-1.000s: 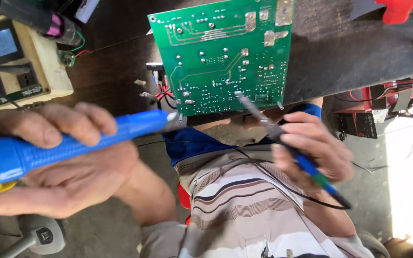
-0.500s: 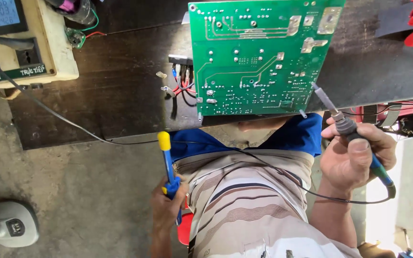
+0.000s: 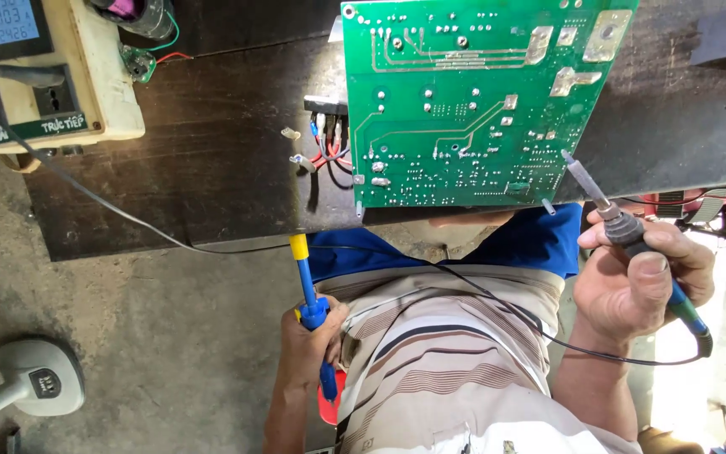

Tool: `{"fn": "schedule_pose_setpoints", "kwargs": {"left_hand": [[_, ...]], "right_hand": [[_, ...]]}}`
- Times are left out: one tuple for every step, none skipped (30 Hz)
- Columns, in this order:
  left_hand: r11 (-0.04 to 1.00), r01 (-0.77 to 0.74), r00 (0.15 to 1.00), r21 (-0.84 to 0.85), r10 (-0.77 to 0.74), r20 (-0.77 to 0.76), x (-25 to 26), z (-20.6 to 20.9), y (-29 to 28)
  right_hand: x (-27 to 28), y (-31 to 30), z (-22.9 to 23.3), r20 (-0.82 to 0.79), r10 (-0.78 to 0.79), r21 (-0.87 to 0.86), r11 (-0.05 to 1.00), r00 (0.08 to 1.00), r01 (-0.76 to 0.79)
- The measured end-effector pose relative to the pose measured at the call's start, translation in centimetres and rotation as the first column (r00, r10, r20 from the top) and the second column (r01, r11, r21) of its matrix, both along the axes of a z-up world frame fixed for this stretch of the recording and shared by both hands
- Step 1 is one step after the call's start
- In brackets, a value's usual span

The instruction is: The person uses a soldering iron and a desoldering pump to remove solder from a green circuit board. They repeatedly heat solder joints and use the pump to extract the molten solder, occasionally adjusting the board's position on the workbench.

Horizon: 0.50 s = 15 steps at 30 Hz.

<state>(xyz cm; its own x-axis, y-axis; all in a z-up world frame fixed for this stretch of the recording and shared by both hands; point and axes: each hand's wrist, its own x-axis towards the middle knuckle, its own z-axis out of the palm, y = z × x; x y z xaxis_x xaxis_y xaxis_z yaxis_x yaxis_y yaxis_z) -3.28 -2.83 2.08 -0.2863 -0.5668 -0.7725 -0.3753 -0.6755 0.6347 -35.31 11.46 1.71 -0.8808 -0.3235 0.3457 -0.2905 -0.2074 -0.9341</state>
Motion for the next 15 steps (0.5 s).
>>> {"fn": "schedule_pose_setpoints", "kwargs": {"left_hand": [[1.000,0.002,1.000,0.009,-0.002,0.007,-0.3,0.5,-0.3],[0.999,-0.011,1.000,0.035,0.010,0.010,-0.5,1.0,-0.5],[0.998,-0.023,1.000,0.053,0.023,0.006,-1.0,1.4,-1.1],[0.998,-0.021,1.000,0.054,0.021,0.007,-1.1,1.4,-1.5],[0.999,-0.015,1.000,0.041,0.015,-0.001,-1.2,1.5,-1.7],[1.000,-0.008,1.000,0.028,0.008,-0.009,-1.2,1.5,-2.0],[1.000,-0.011,1.000,0.029,0.011,-0.007,-2.0,2.2,-3.0],[0.997,-0.021,1.000,0.080,0.020,0.018,-2.8,2.9,-3.9],[0.991,-0.031,0.999,0.129,0.026,0.039,-3.6,3.5,-4.8],[0.991,-0.033,0.999,0.129,0.028,0.037,-3.5,2.7,-5.0],[0.986,-0.061,0.997,0.155,0.067,-0.037,-3.4,1.8,-5.2],[0.979,-0.086,0.988,0.182,0.107,-0.110,-3.1,0.9,-5.3],[0.976,-0.098,0.988,0.192,0.118,-0.098,-3.4,0.9,-4.8],[0.974,-0.123,0.980,0.190,0.150,-0.131,-3.5,1.1,-4.2],[0.975,-0.152,0.966,0.162,0.181,-0.185,-4.1,1.0,-4.4]], "right_hand": [[-0.1,0.1,-0.2,0.007,-0.002,0.009,1.000,1.000,0.002],[-0.1,0.1,-0.4,-0.014,0.029,0.003,1.000,0.999,-0.029],[-0.4,-0.1,-0.6,-0.043,0.060,-0.011,0.998,0.997,-0.061],[-0.4,-0.2,-0.6,-0.042,0.059,-0.010,0.998,0.997,-0.059],[-0.4,-0.3,-0.7,-0.057,0.084,-0.027,0.996,0.995,-0.085],[-0.5,-0.5,-0.7,-0.073,0.109,-0.043,0.993,0.991,-0.112],[-0.5,-0.6,-0.7,-0.070,0.112,-0.042,0.993,0.991,-0.115],[-0.6,-0.6,-0.6,-0.077,0.125,-0.027,0.991,0.989,-0.128],[-0.7,-0.7,-0.5,-0.087,0.138,-0.013,0.990,0.987,-0.139],[-0.8,-0.9,-0.4,-0.089,0.139,-0.013,0.990,0.986,-0.141],[-0.7,-1.0,-0.4,-0.089,0.149,-0.021,0.988,0.985,-0.152],[-0.4,-1.0,-0.3,-0.088,0.159,-0.028,0.986,0.983,-0.162],[0.0,-1.2,-0.1,-0.076,0.170,-0.019,0.985,0.983,-0.172],[0.5,-1.3,0.3,-0.084,0.162,-0.036,0.985,0.983,-0.166],[0.5,-2.3,0.4,-0.111,0.158,-0.077,0.983,0.981,-0.167]]}}
